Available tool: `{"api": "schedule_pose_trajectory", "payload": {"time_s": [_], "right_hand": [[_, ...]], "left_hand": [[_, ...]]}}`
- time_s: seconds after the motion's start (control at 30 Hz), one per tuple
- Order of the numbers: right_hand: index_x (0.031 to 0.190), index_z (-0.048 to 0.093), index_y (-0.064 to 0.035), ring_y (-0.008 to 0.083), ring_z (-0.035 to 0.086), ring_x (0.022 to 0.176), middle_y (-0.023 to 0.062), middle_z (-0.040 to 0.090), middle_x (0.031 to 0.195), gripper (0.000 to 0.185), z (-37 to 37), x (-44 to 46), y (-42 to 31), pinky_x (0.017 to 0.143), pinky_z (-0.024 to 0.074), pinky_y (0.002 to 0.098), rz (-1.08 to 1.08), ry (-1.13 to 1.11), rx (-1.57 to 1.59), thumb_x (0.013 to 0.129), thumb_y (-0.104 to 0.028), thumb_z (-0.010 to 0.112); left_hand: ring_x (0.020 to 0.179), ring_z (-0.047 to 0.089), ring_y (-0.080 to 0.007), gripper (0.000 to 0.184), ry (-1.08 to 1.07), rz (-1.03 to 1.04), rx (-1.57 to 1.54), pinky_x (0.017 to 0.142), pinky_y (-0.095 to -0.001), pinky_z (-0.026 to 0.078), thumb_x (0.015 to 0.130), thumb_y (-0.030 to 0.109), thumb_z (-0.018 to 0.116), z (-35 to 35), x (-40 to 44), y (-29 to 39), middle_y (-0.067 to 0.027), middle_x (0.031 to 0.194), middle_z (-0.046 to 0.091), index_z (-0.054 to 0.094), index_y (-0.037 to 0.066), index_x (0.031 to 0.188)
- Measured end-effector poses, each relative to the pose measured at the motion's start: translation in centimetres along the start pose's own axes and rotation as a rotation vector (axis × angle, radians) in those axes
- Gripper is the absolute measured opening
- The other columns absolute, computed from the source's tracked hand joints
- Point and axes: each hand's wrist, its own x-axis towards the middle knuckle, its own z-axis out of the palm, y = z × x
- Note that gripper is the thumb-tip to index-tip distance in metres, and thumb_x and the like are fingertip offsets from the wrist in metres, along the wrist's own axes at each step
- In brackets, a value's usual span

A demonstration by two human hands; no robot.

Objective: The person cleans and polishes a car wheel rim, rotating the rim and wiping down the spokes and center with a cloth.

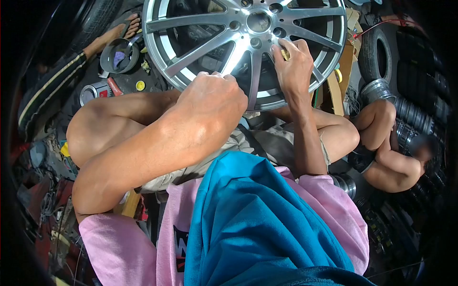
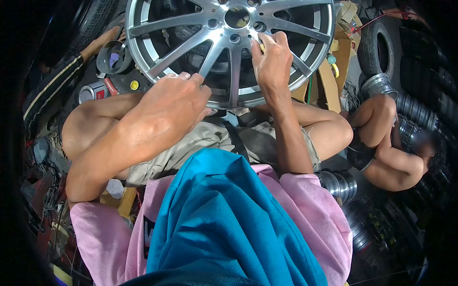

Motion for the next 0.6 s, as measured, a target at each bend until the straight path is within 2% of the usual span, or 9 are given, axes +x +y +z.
{"api": "schedule_pose_trajectory", "payload": {"time_s": [0.4,0.6], "right_hand": [[0.11,0.077,0.0012,0.0353,0.069,0.085,0.0208,0.068,0.098,0.029,-0.29,0.08,0.15,0.08,0.0532,0.0417,-0.014,-0.02,-0.002,0.09,-0.02,0.075],[0.11,0.078,-0.0007,0.0345,0.069,0.087,0.0192,0.068,0.098,0.03,-0.07,0.03,0.04,0.082,0.0529,0.0417,0.013,0.02,0.003,0.09,-0.024,0.075]], "left_hand": [[0.093,0.067,-0.0335,0.02,0.055,0.015,-0.006,0.078,-0.0418,0.054,0.093,0.018,0.072,0.4,0.06,0.05,-0.0183,0.095,0.065,0.068,-0.002,0.092],[0.091,0.067,-0.0345,0.02,0.091,0.025,-0.016,0.076,-0.0428,0.055,0.092,0.017,0.073,0.24,-0.1,-0.01,-0.0184,0.092,0.064,0.068,-0.002,0.09]]}}
